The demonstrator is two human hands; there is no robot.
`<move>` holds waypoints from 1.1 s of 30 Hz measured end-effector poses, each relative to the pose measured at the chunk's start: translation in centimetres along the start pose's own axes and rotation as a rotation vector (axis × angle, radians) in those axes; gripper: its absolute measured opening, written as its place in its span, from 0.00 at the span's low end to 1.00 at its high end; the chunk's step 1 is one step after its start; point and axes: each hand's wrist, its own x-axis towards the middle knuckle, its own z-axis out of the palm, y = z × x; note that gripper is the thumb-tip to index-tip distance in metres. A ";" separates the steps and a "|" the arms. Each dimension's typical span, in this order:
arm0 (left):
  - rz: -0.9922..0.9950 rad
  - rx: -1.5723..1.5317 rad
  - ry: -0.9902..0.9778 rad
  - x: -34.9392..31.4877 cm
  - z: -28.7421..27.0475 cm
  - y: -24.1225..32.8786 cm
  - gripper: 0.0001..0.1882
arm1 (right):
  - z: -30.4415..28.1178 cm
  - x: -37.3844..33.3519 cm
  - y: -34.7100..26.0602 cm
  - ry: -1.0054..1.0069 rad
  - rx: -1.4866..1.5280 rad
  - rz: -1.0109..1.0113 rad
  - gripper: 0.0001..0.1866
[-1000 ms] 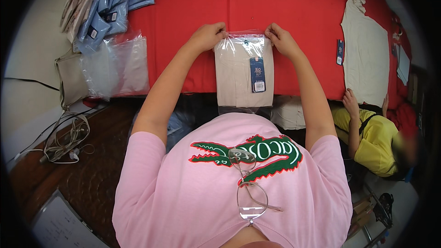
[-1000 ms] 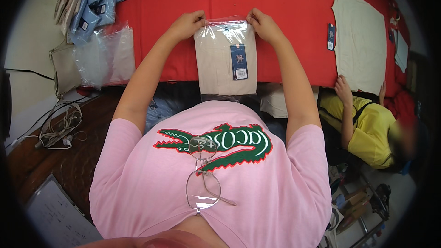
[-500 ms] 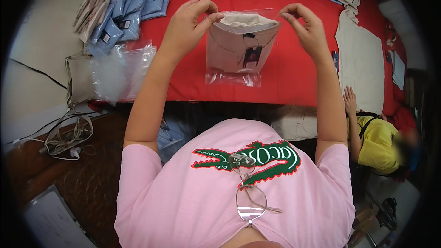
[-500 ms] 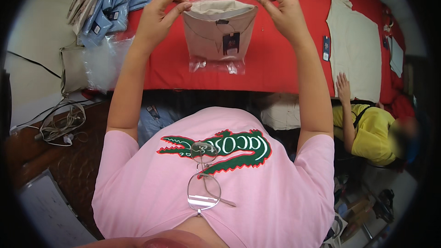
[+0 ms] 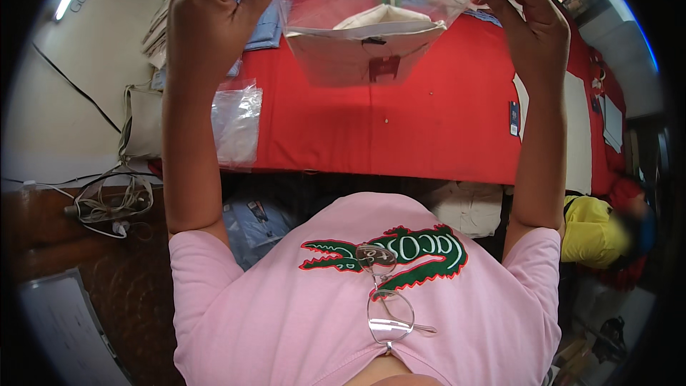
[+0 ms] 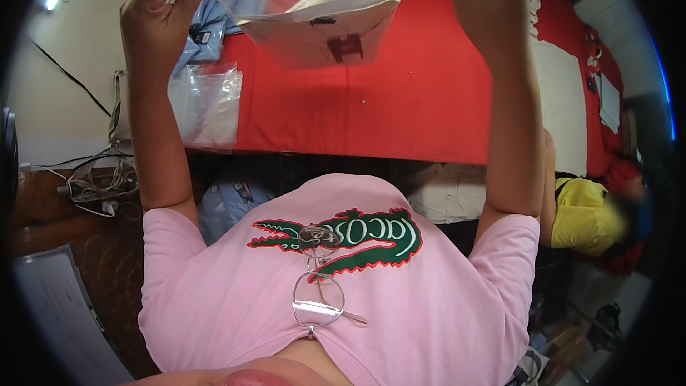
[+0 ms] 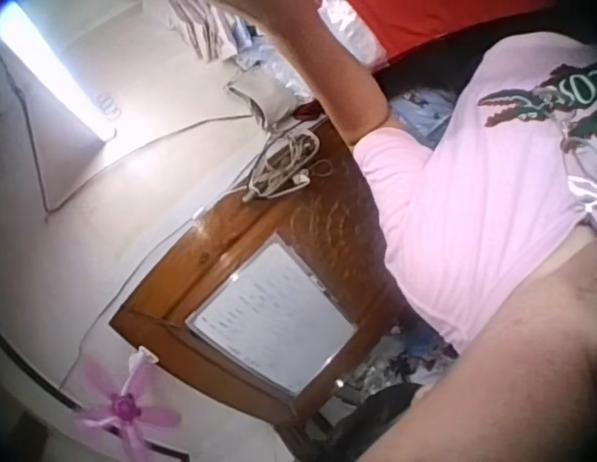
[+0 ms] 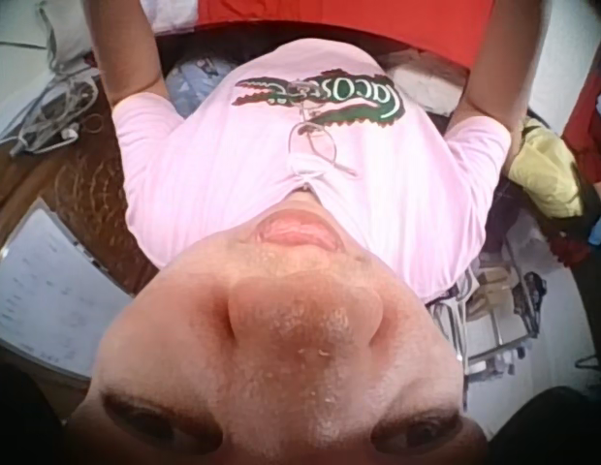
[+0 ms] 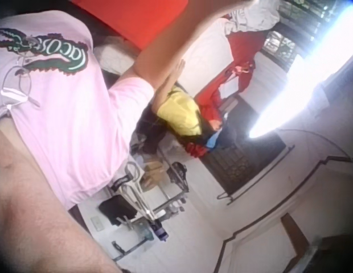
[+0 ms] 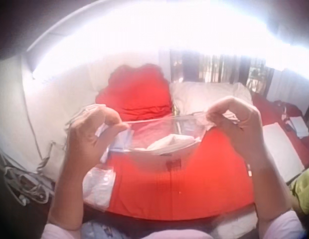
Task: The person places folded shirts into clear plastic bags, uses a small blue tool to secure or trim tags, and سپس places the bagged items into a large clear sack on the floor.
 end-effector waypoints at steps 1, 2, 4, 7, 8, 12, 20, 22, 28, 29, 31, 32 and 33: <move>-0.021 -0.011 -0.014 0.1 -0.6 -0.2 0.10 | 0.0 -0.3 0.0 -0.047 0.062 0.035 0.09; -0.041 -0.024 -0.028 0.6 -1.1 0.0 0.10 | -0.1 -0.8 0.2 -0.093 0.123 0.072 0.09; 0.032 -0.031 -0.060 1.1 -0.4 0.2 0.09 | 0.6 -1.9 0.8 -0.133 0.229 0.188 0.08; 0.102 -0.088 -0.227 1.3 3.5 -4.0 0.06 | 3.0 -6.0 2.0 -0.064 0.295 0.427 0.07; 0.144 -0.126 -0.285 1.5 5.5 -4.7 0.05 | 3.7 -8.1 3.2 0.016 0.311 0.524 0.07; 0.063 -0.151 -0.309 -5.8 19.2 -5.5 0.12 | 5.5 -20.7 8.3 0.220 0.278 0.838 0.06; -0.674 -0.027 -0.696 -34.7 17.3 1.4 0.32 | 4.4 -40.3 13.0 0.187 -0.148 1.174 0.10; -0.756 0.023 -0.742 -38.6 14.6 2.9 0.35 | 3.3 -40.6 14.8 0.240 -0.153 1.183 0.13; -0.828 0.082 -0.708 -40.9 13.2 3.9 0.40 | 4.8 -33.5 18.0 0.187 0.232 1.543 0.23; -0.820 0.071 -0.666 -40.5 13.8 4.4 0.41 | 5.5 -33.1 18.6 0.054 0.089 1.511 0.22; -0.746 0.024 -0.623 -38.5 15.1 6.0 0.41 | 7.0 -32.8 19.4 -0.205 -0.190 1.418 0.20; -0.708 0.003 -0.601 -37.4 15.7 6.8 0.41 | 7.7 -32.7 19.2 -0.257 -0.343 1.316 0.18; -0.671 0.018 -0.634 -36.8 16.4 7.6 0.41 | 8.4 -32.5 18.7 -0.306 -0.488 1.205 0.17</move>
